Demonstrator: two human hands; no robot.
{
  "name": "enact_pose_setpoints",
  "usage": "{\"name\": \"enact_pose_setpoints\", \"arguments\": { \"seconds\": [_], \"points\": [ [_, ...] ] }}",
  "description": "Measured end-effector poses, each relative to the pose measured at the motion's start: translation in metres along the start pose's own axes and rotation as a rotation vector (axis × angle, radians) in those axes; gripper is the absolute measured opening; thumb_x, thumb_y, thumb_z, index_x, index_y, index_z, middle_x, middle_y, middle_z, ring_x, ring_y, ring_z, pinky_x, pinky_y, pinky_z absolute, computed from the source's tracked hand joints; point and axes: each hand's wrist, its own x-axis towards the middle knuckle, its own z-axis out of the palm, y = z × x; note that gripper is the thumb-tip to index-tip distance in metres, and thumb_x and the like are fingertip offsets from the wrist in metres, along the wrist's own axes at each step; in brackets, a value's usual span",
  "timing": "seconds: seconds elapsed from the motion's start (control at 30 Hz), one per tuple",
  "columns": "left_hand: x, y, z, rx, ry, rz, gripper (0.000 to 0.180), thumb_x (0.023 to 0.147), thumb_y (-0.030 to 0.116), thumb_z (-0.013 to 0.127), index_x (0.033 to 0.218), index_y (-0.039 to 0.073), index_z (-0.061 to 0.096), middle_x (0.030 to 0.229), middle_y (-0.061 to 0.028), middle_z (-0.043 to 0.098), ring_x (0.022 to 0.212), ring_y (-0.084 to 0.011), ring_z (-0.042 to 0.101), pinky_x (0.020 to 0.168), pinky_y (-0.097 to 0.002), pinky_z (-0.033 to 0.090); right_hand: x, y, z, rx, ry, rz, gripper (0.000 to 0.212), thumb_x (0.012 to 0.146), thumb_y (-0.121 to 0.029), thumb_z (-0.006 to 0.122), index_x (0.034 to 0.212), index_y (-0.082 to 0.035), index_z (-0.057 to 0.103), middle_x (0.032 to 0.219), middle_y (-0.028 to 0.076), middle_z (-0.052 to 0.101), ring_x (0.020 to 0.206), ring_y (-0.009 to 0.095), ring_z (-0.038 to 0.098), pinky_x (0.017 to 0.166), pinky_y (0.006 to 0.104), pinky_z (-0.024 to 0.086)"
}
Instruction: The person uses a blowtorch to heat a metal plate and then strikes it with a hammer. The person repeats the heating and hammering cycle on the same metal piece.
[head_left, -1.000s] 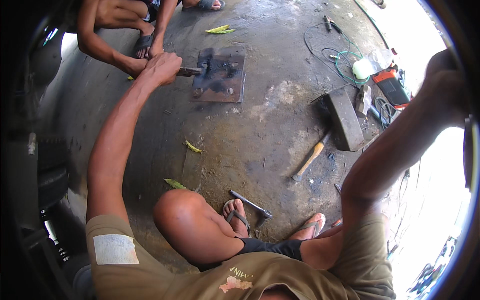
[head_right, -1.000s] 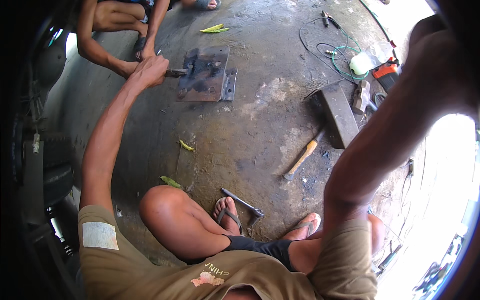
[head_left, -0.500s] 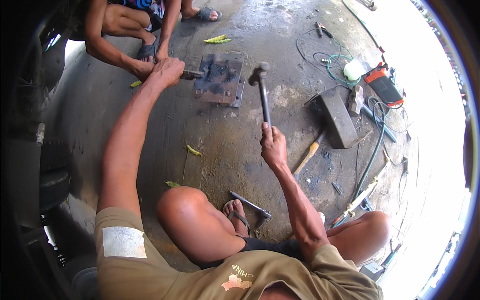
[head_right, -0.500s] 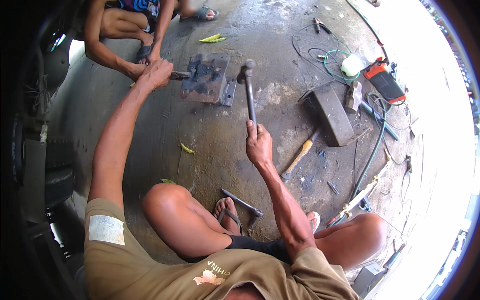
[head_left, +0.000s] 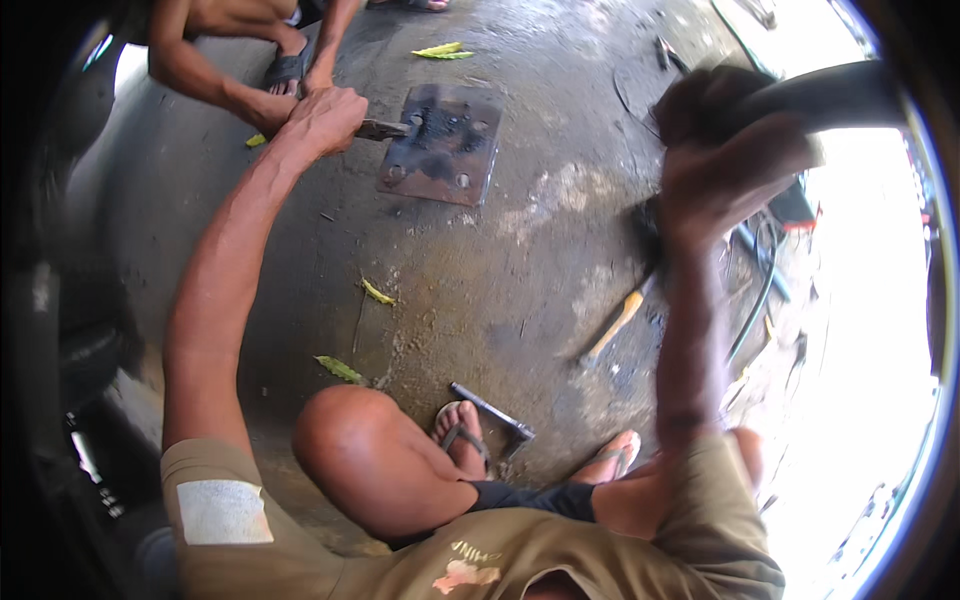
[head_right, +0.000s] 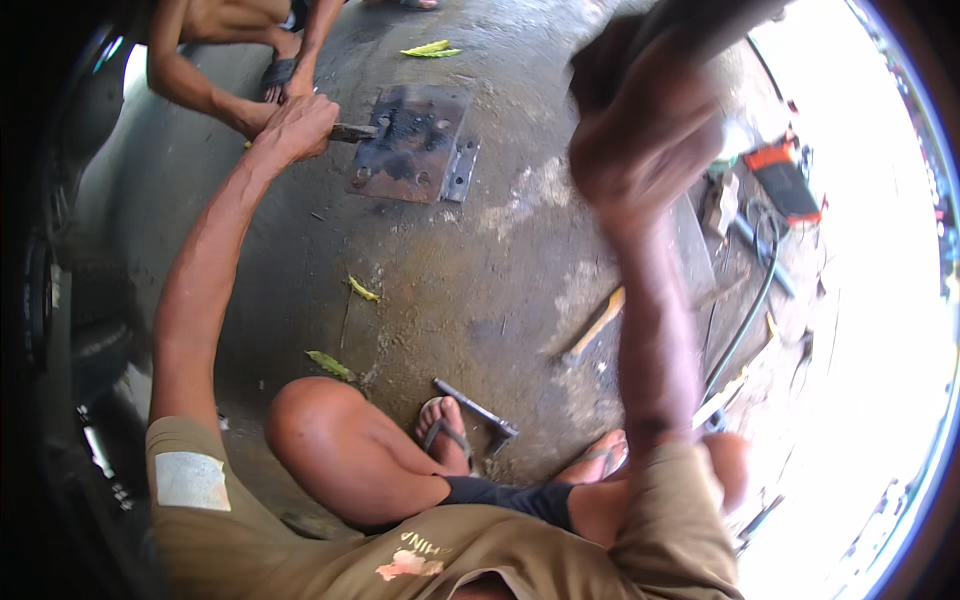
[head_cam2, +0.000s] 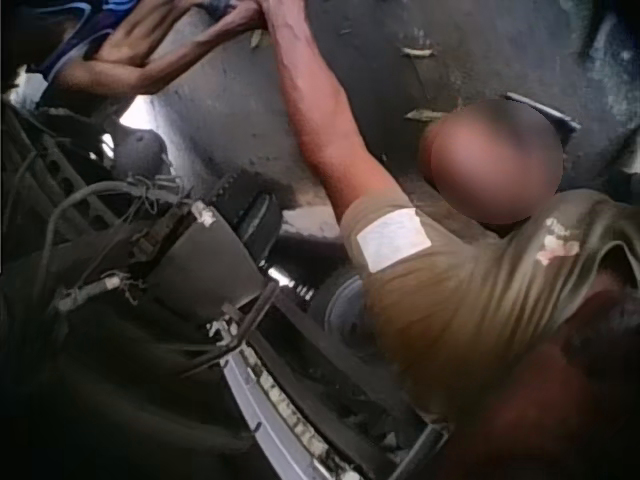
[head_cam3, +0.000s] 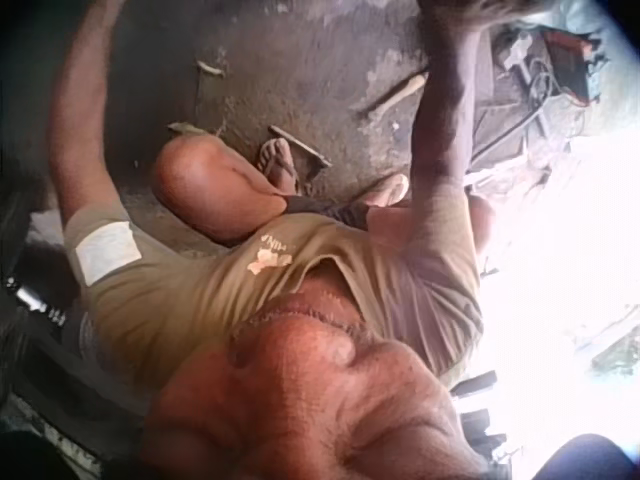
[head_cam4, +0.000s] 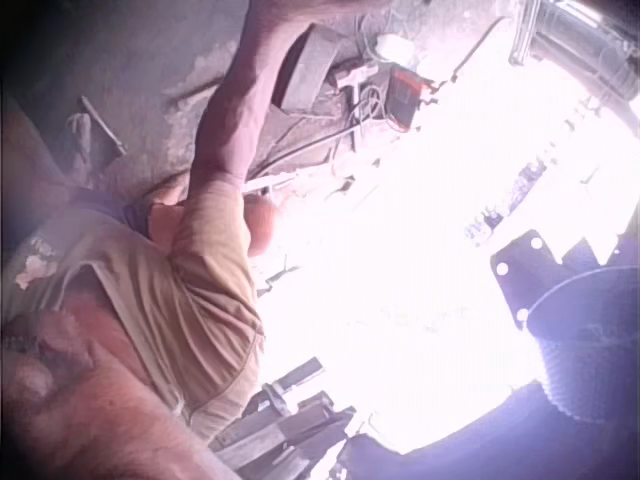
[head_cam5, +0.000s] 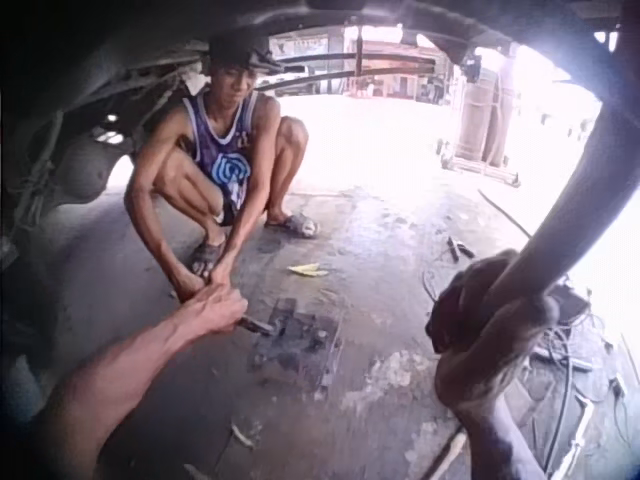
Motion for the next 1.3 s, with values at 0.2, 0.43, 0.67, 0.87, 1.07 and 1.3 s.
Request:
{"name": "enact_pose_setpoints", "arguments": {
  "seconds": [0.2,0.43,0.67,0.87,1.07,1.3],
  "points": [
    [0.004,0.018,-0.018,-0.08,-0.029,-0.017,0.01,0.072,-0.003,0.066,0.08,-0.002,0.071,0.091,-0.0203,0.071,0.09,-0.0368,0.07,0.073,-0.045,0.056,-0.152,0.007,0.038,0.307,0.116,0.929,0.06,0.099,-0.066,0.037,0.083,-0.007,0.043,0.056,-0.001,0.04,0.042,0.008,0.037,0.037,0.025,0.031],
    [0.014,0.017,-0.006,-0.005,0.03,-0.097,0.014,0.074,-0.006,0.064,0.084,-0.002,0.072,0.091,-0.0203,0.071,0.092,-0.0361,0.07,0.073,-0.0447,0.057,-0.135,0.007,0.02,0.202,0.266,0.619,0.045,0.101,-0.051,0.05,0.087,-0.009,0.042,0.056,-0.002,0.036,0.04,0.007,0.035,0.035,0.0253,0.03],
    [0.014,0.015,-0.007,0.05,0.046,-0.069,0.009,0.074,-0.003,0.066,0.082,-0.004,0.07,0.089,-0.0208,0.071,0.089,-0.0347,0.071,0.071,-0.0431,0.057,-0.09,-0.026,-0.027,0.39,0.268,0.53,0.066,0.095,-0.072,0.037,0.094,-0.008,0.054,0.055,-0.001,0.04,0.034,0.009,0.036,0.025,0.0285,0.033],
    [0.006,-0.007,0.013,0.049,0.047,-0.039,0.002,0.072,-0.003,0.065,0.072,-0.002,0.063,0.078,-0.0202,0.066,0.081,-0.036,0.068,0.065,-0.0438,0.052,0.017,-0.007,-0.054,0.544,0.126,-0.133,0.055,0.098,-0.059,0.045,0.086,-0.006,0.051,0.057,-0.001,0.042,0.041,0.011,0.038,0.038,0.0289,0.036],
    [0.023,0.002,0.002,-0.017,0.099,0.066,0.004,0.073,-0.003,0.063,0.075,-0.003,0.066,0.078,-0.021,0.067,0.082,-0.0374,0.068,0.065,-0.0441,0.053,-0.265,0.097,0.027,-0.222,-0.132,0.724,0.054,0.103,-0.053,0.044,0.074,-0.007,0.049,0.06,-0.002,0.045,0.045,0.009,0.037,0.042,0.029,0.029],
    [0.015,0.017,-0.008,0.083,-0.049,-0.143,0.012,0.08,0.0,0.062,0.091,0.001,0.065,0.104,-0.0172,0.067,0.105,-0.0347,0.065,0.083,-0.0445,0.054,-0.268,0.044,-0.005,-0.131,-0.112,1.431,0.048,0.1,-0.055,0.05,0.082,-0.011,0.046,0.058,-0.004,0.043,0.041,0.008,0.041,0.033,0.0264,0.035]
  ]
}}
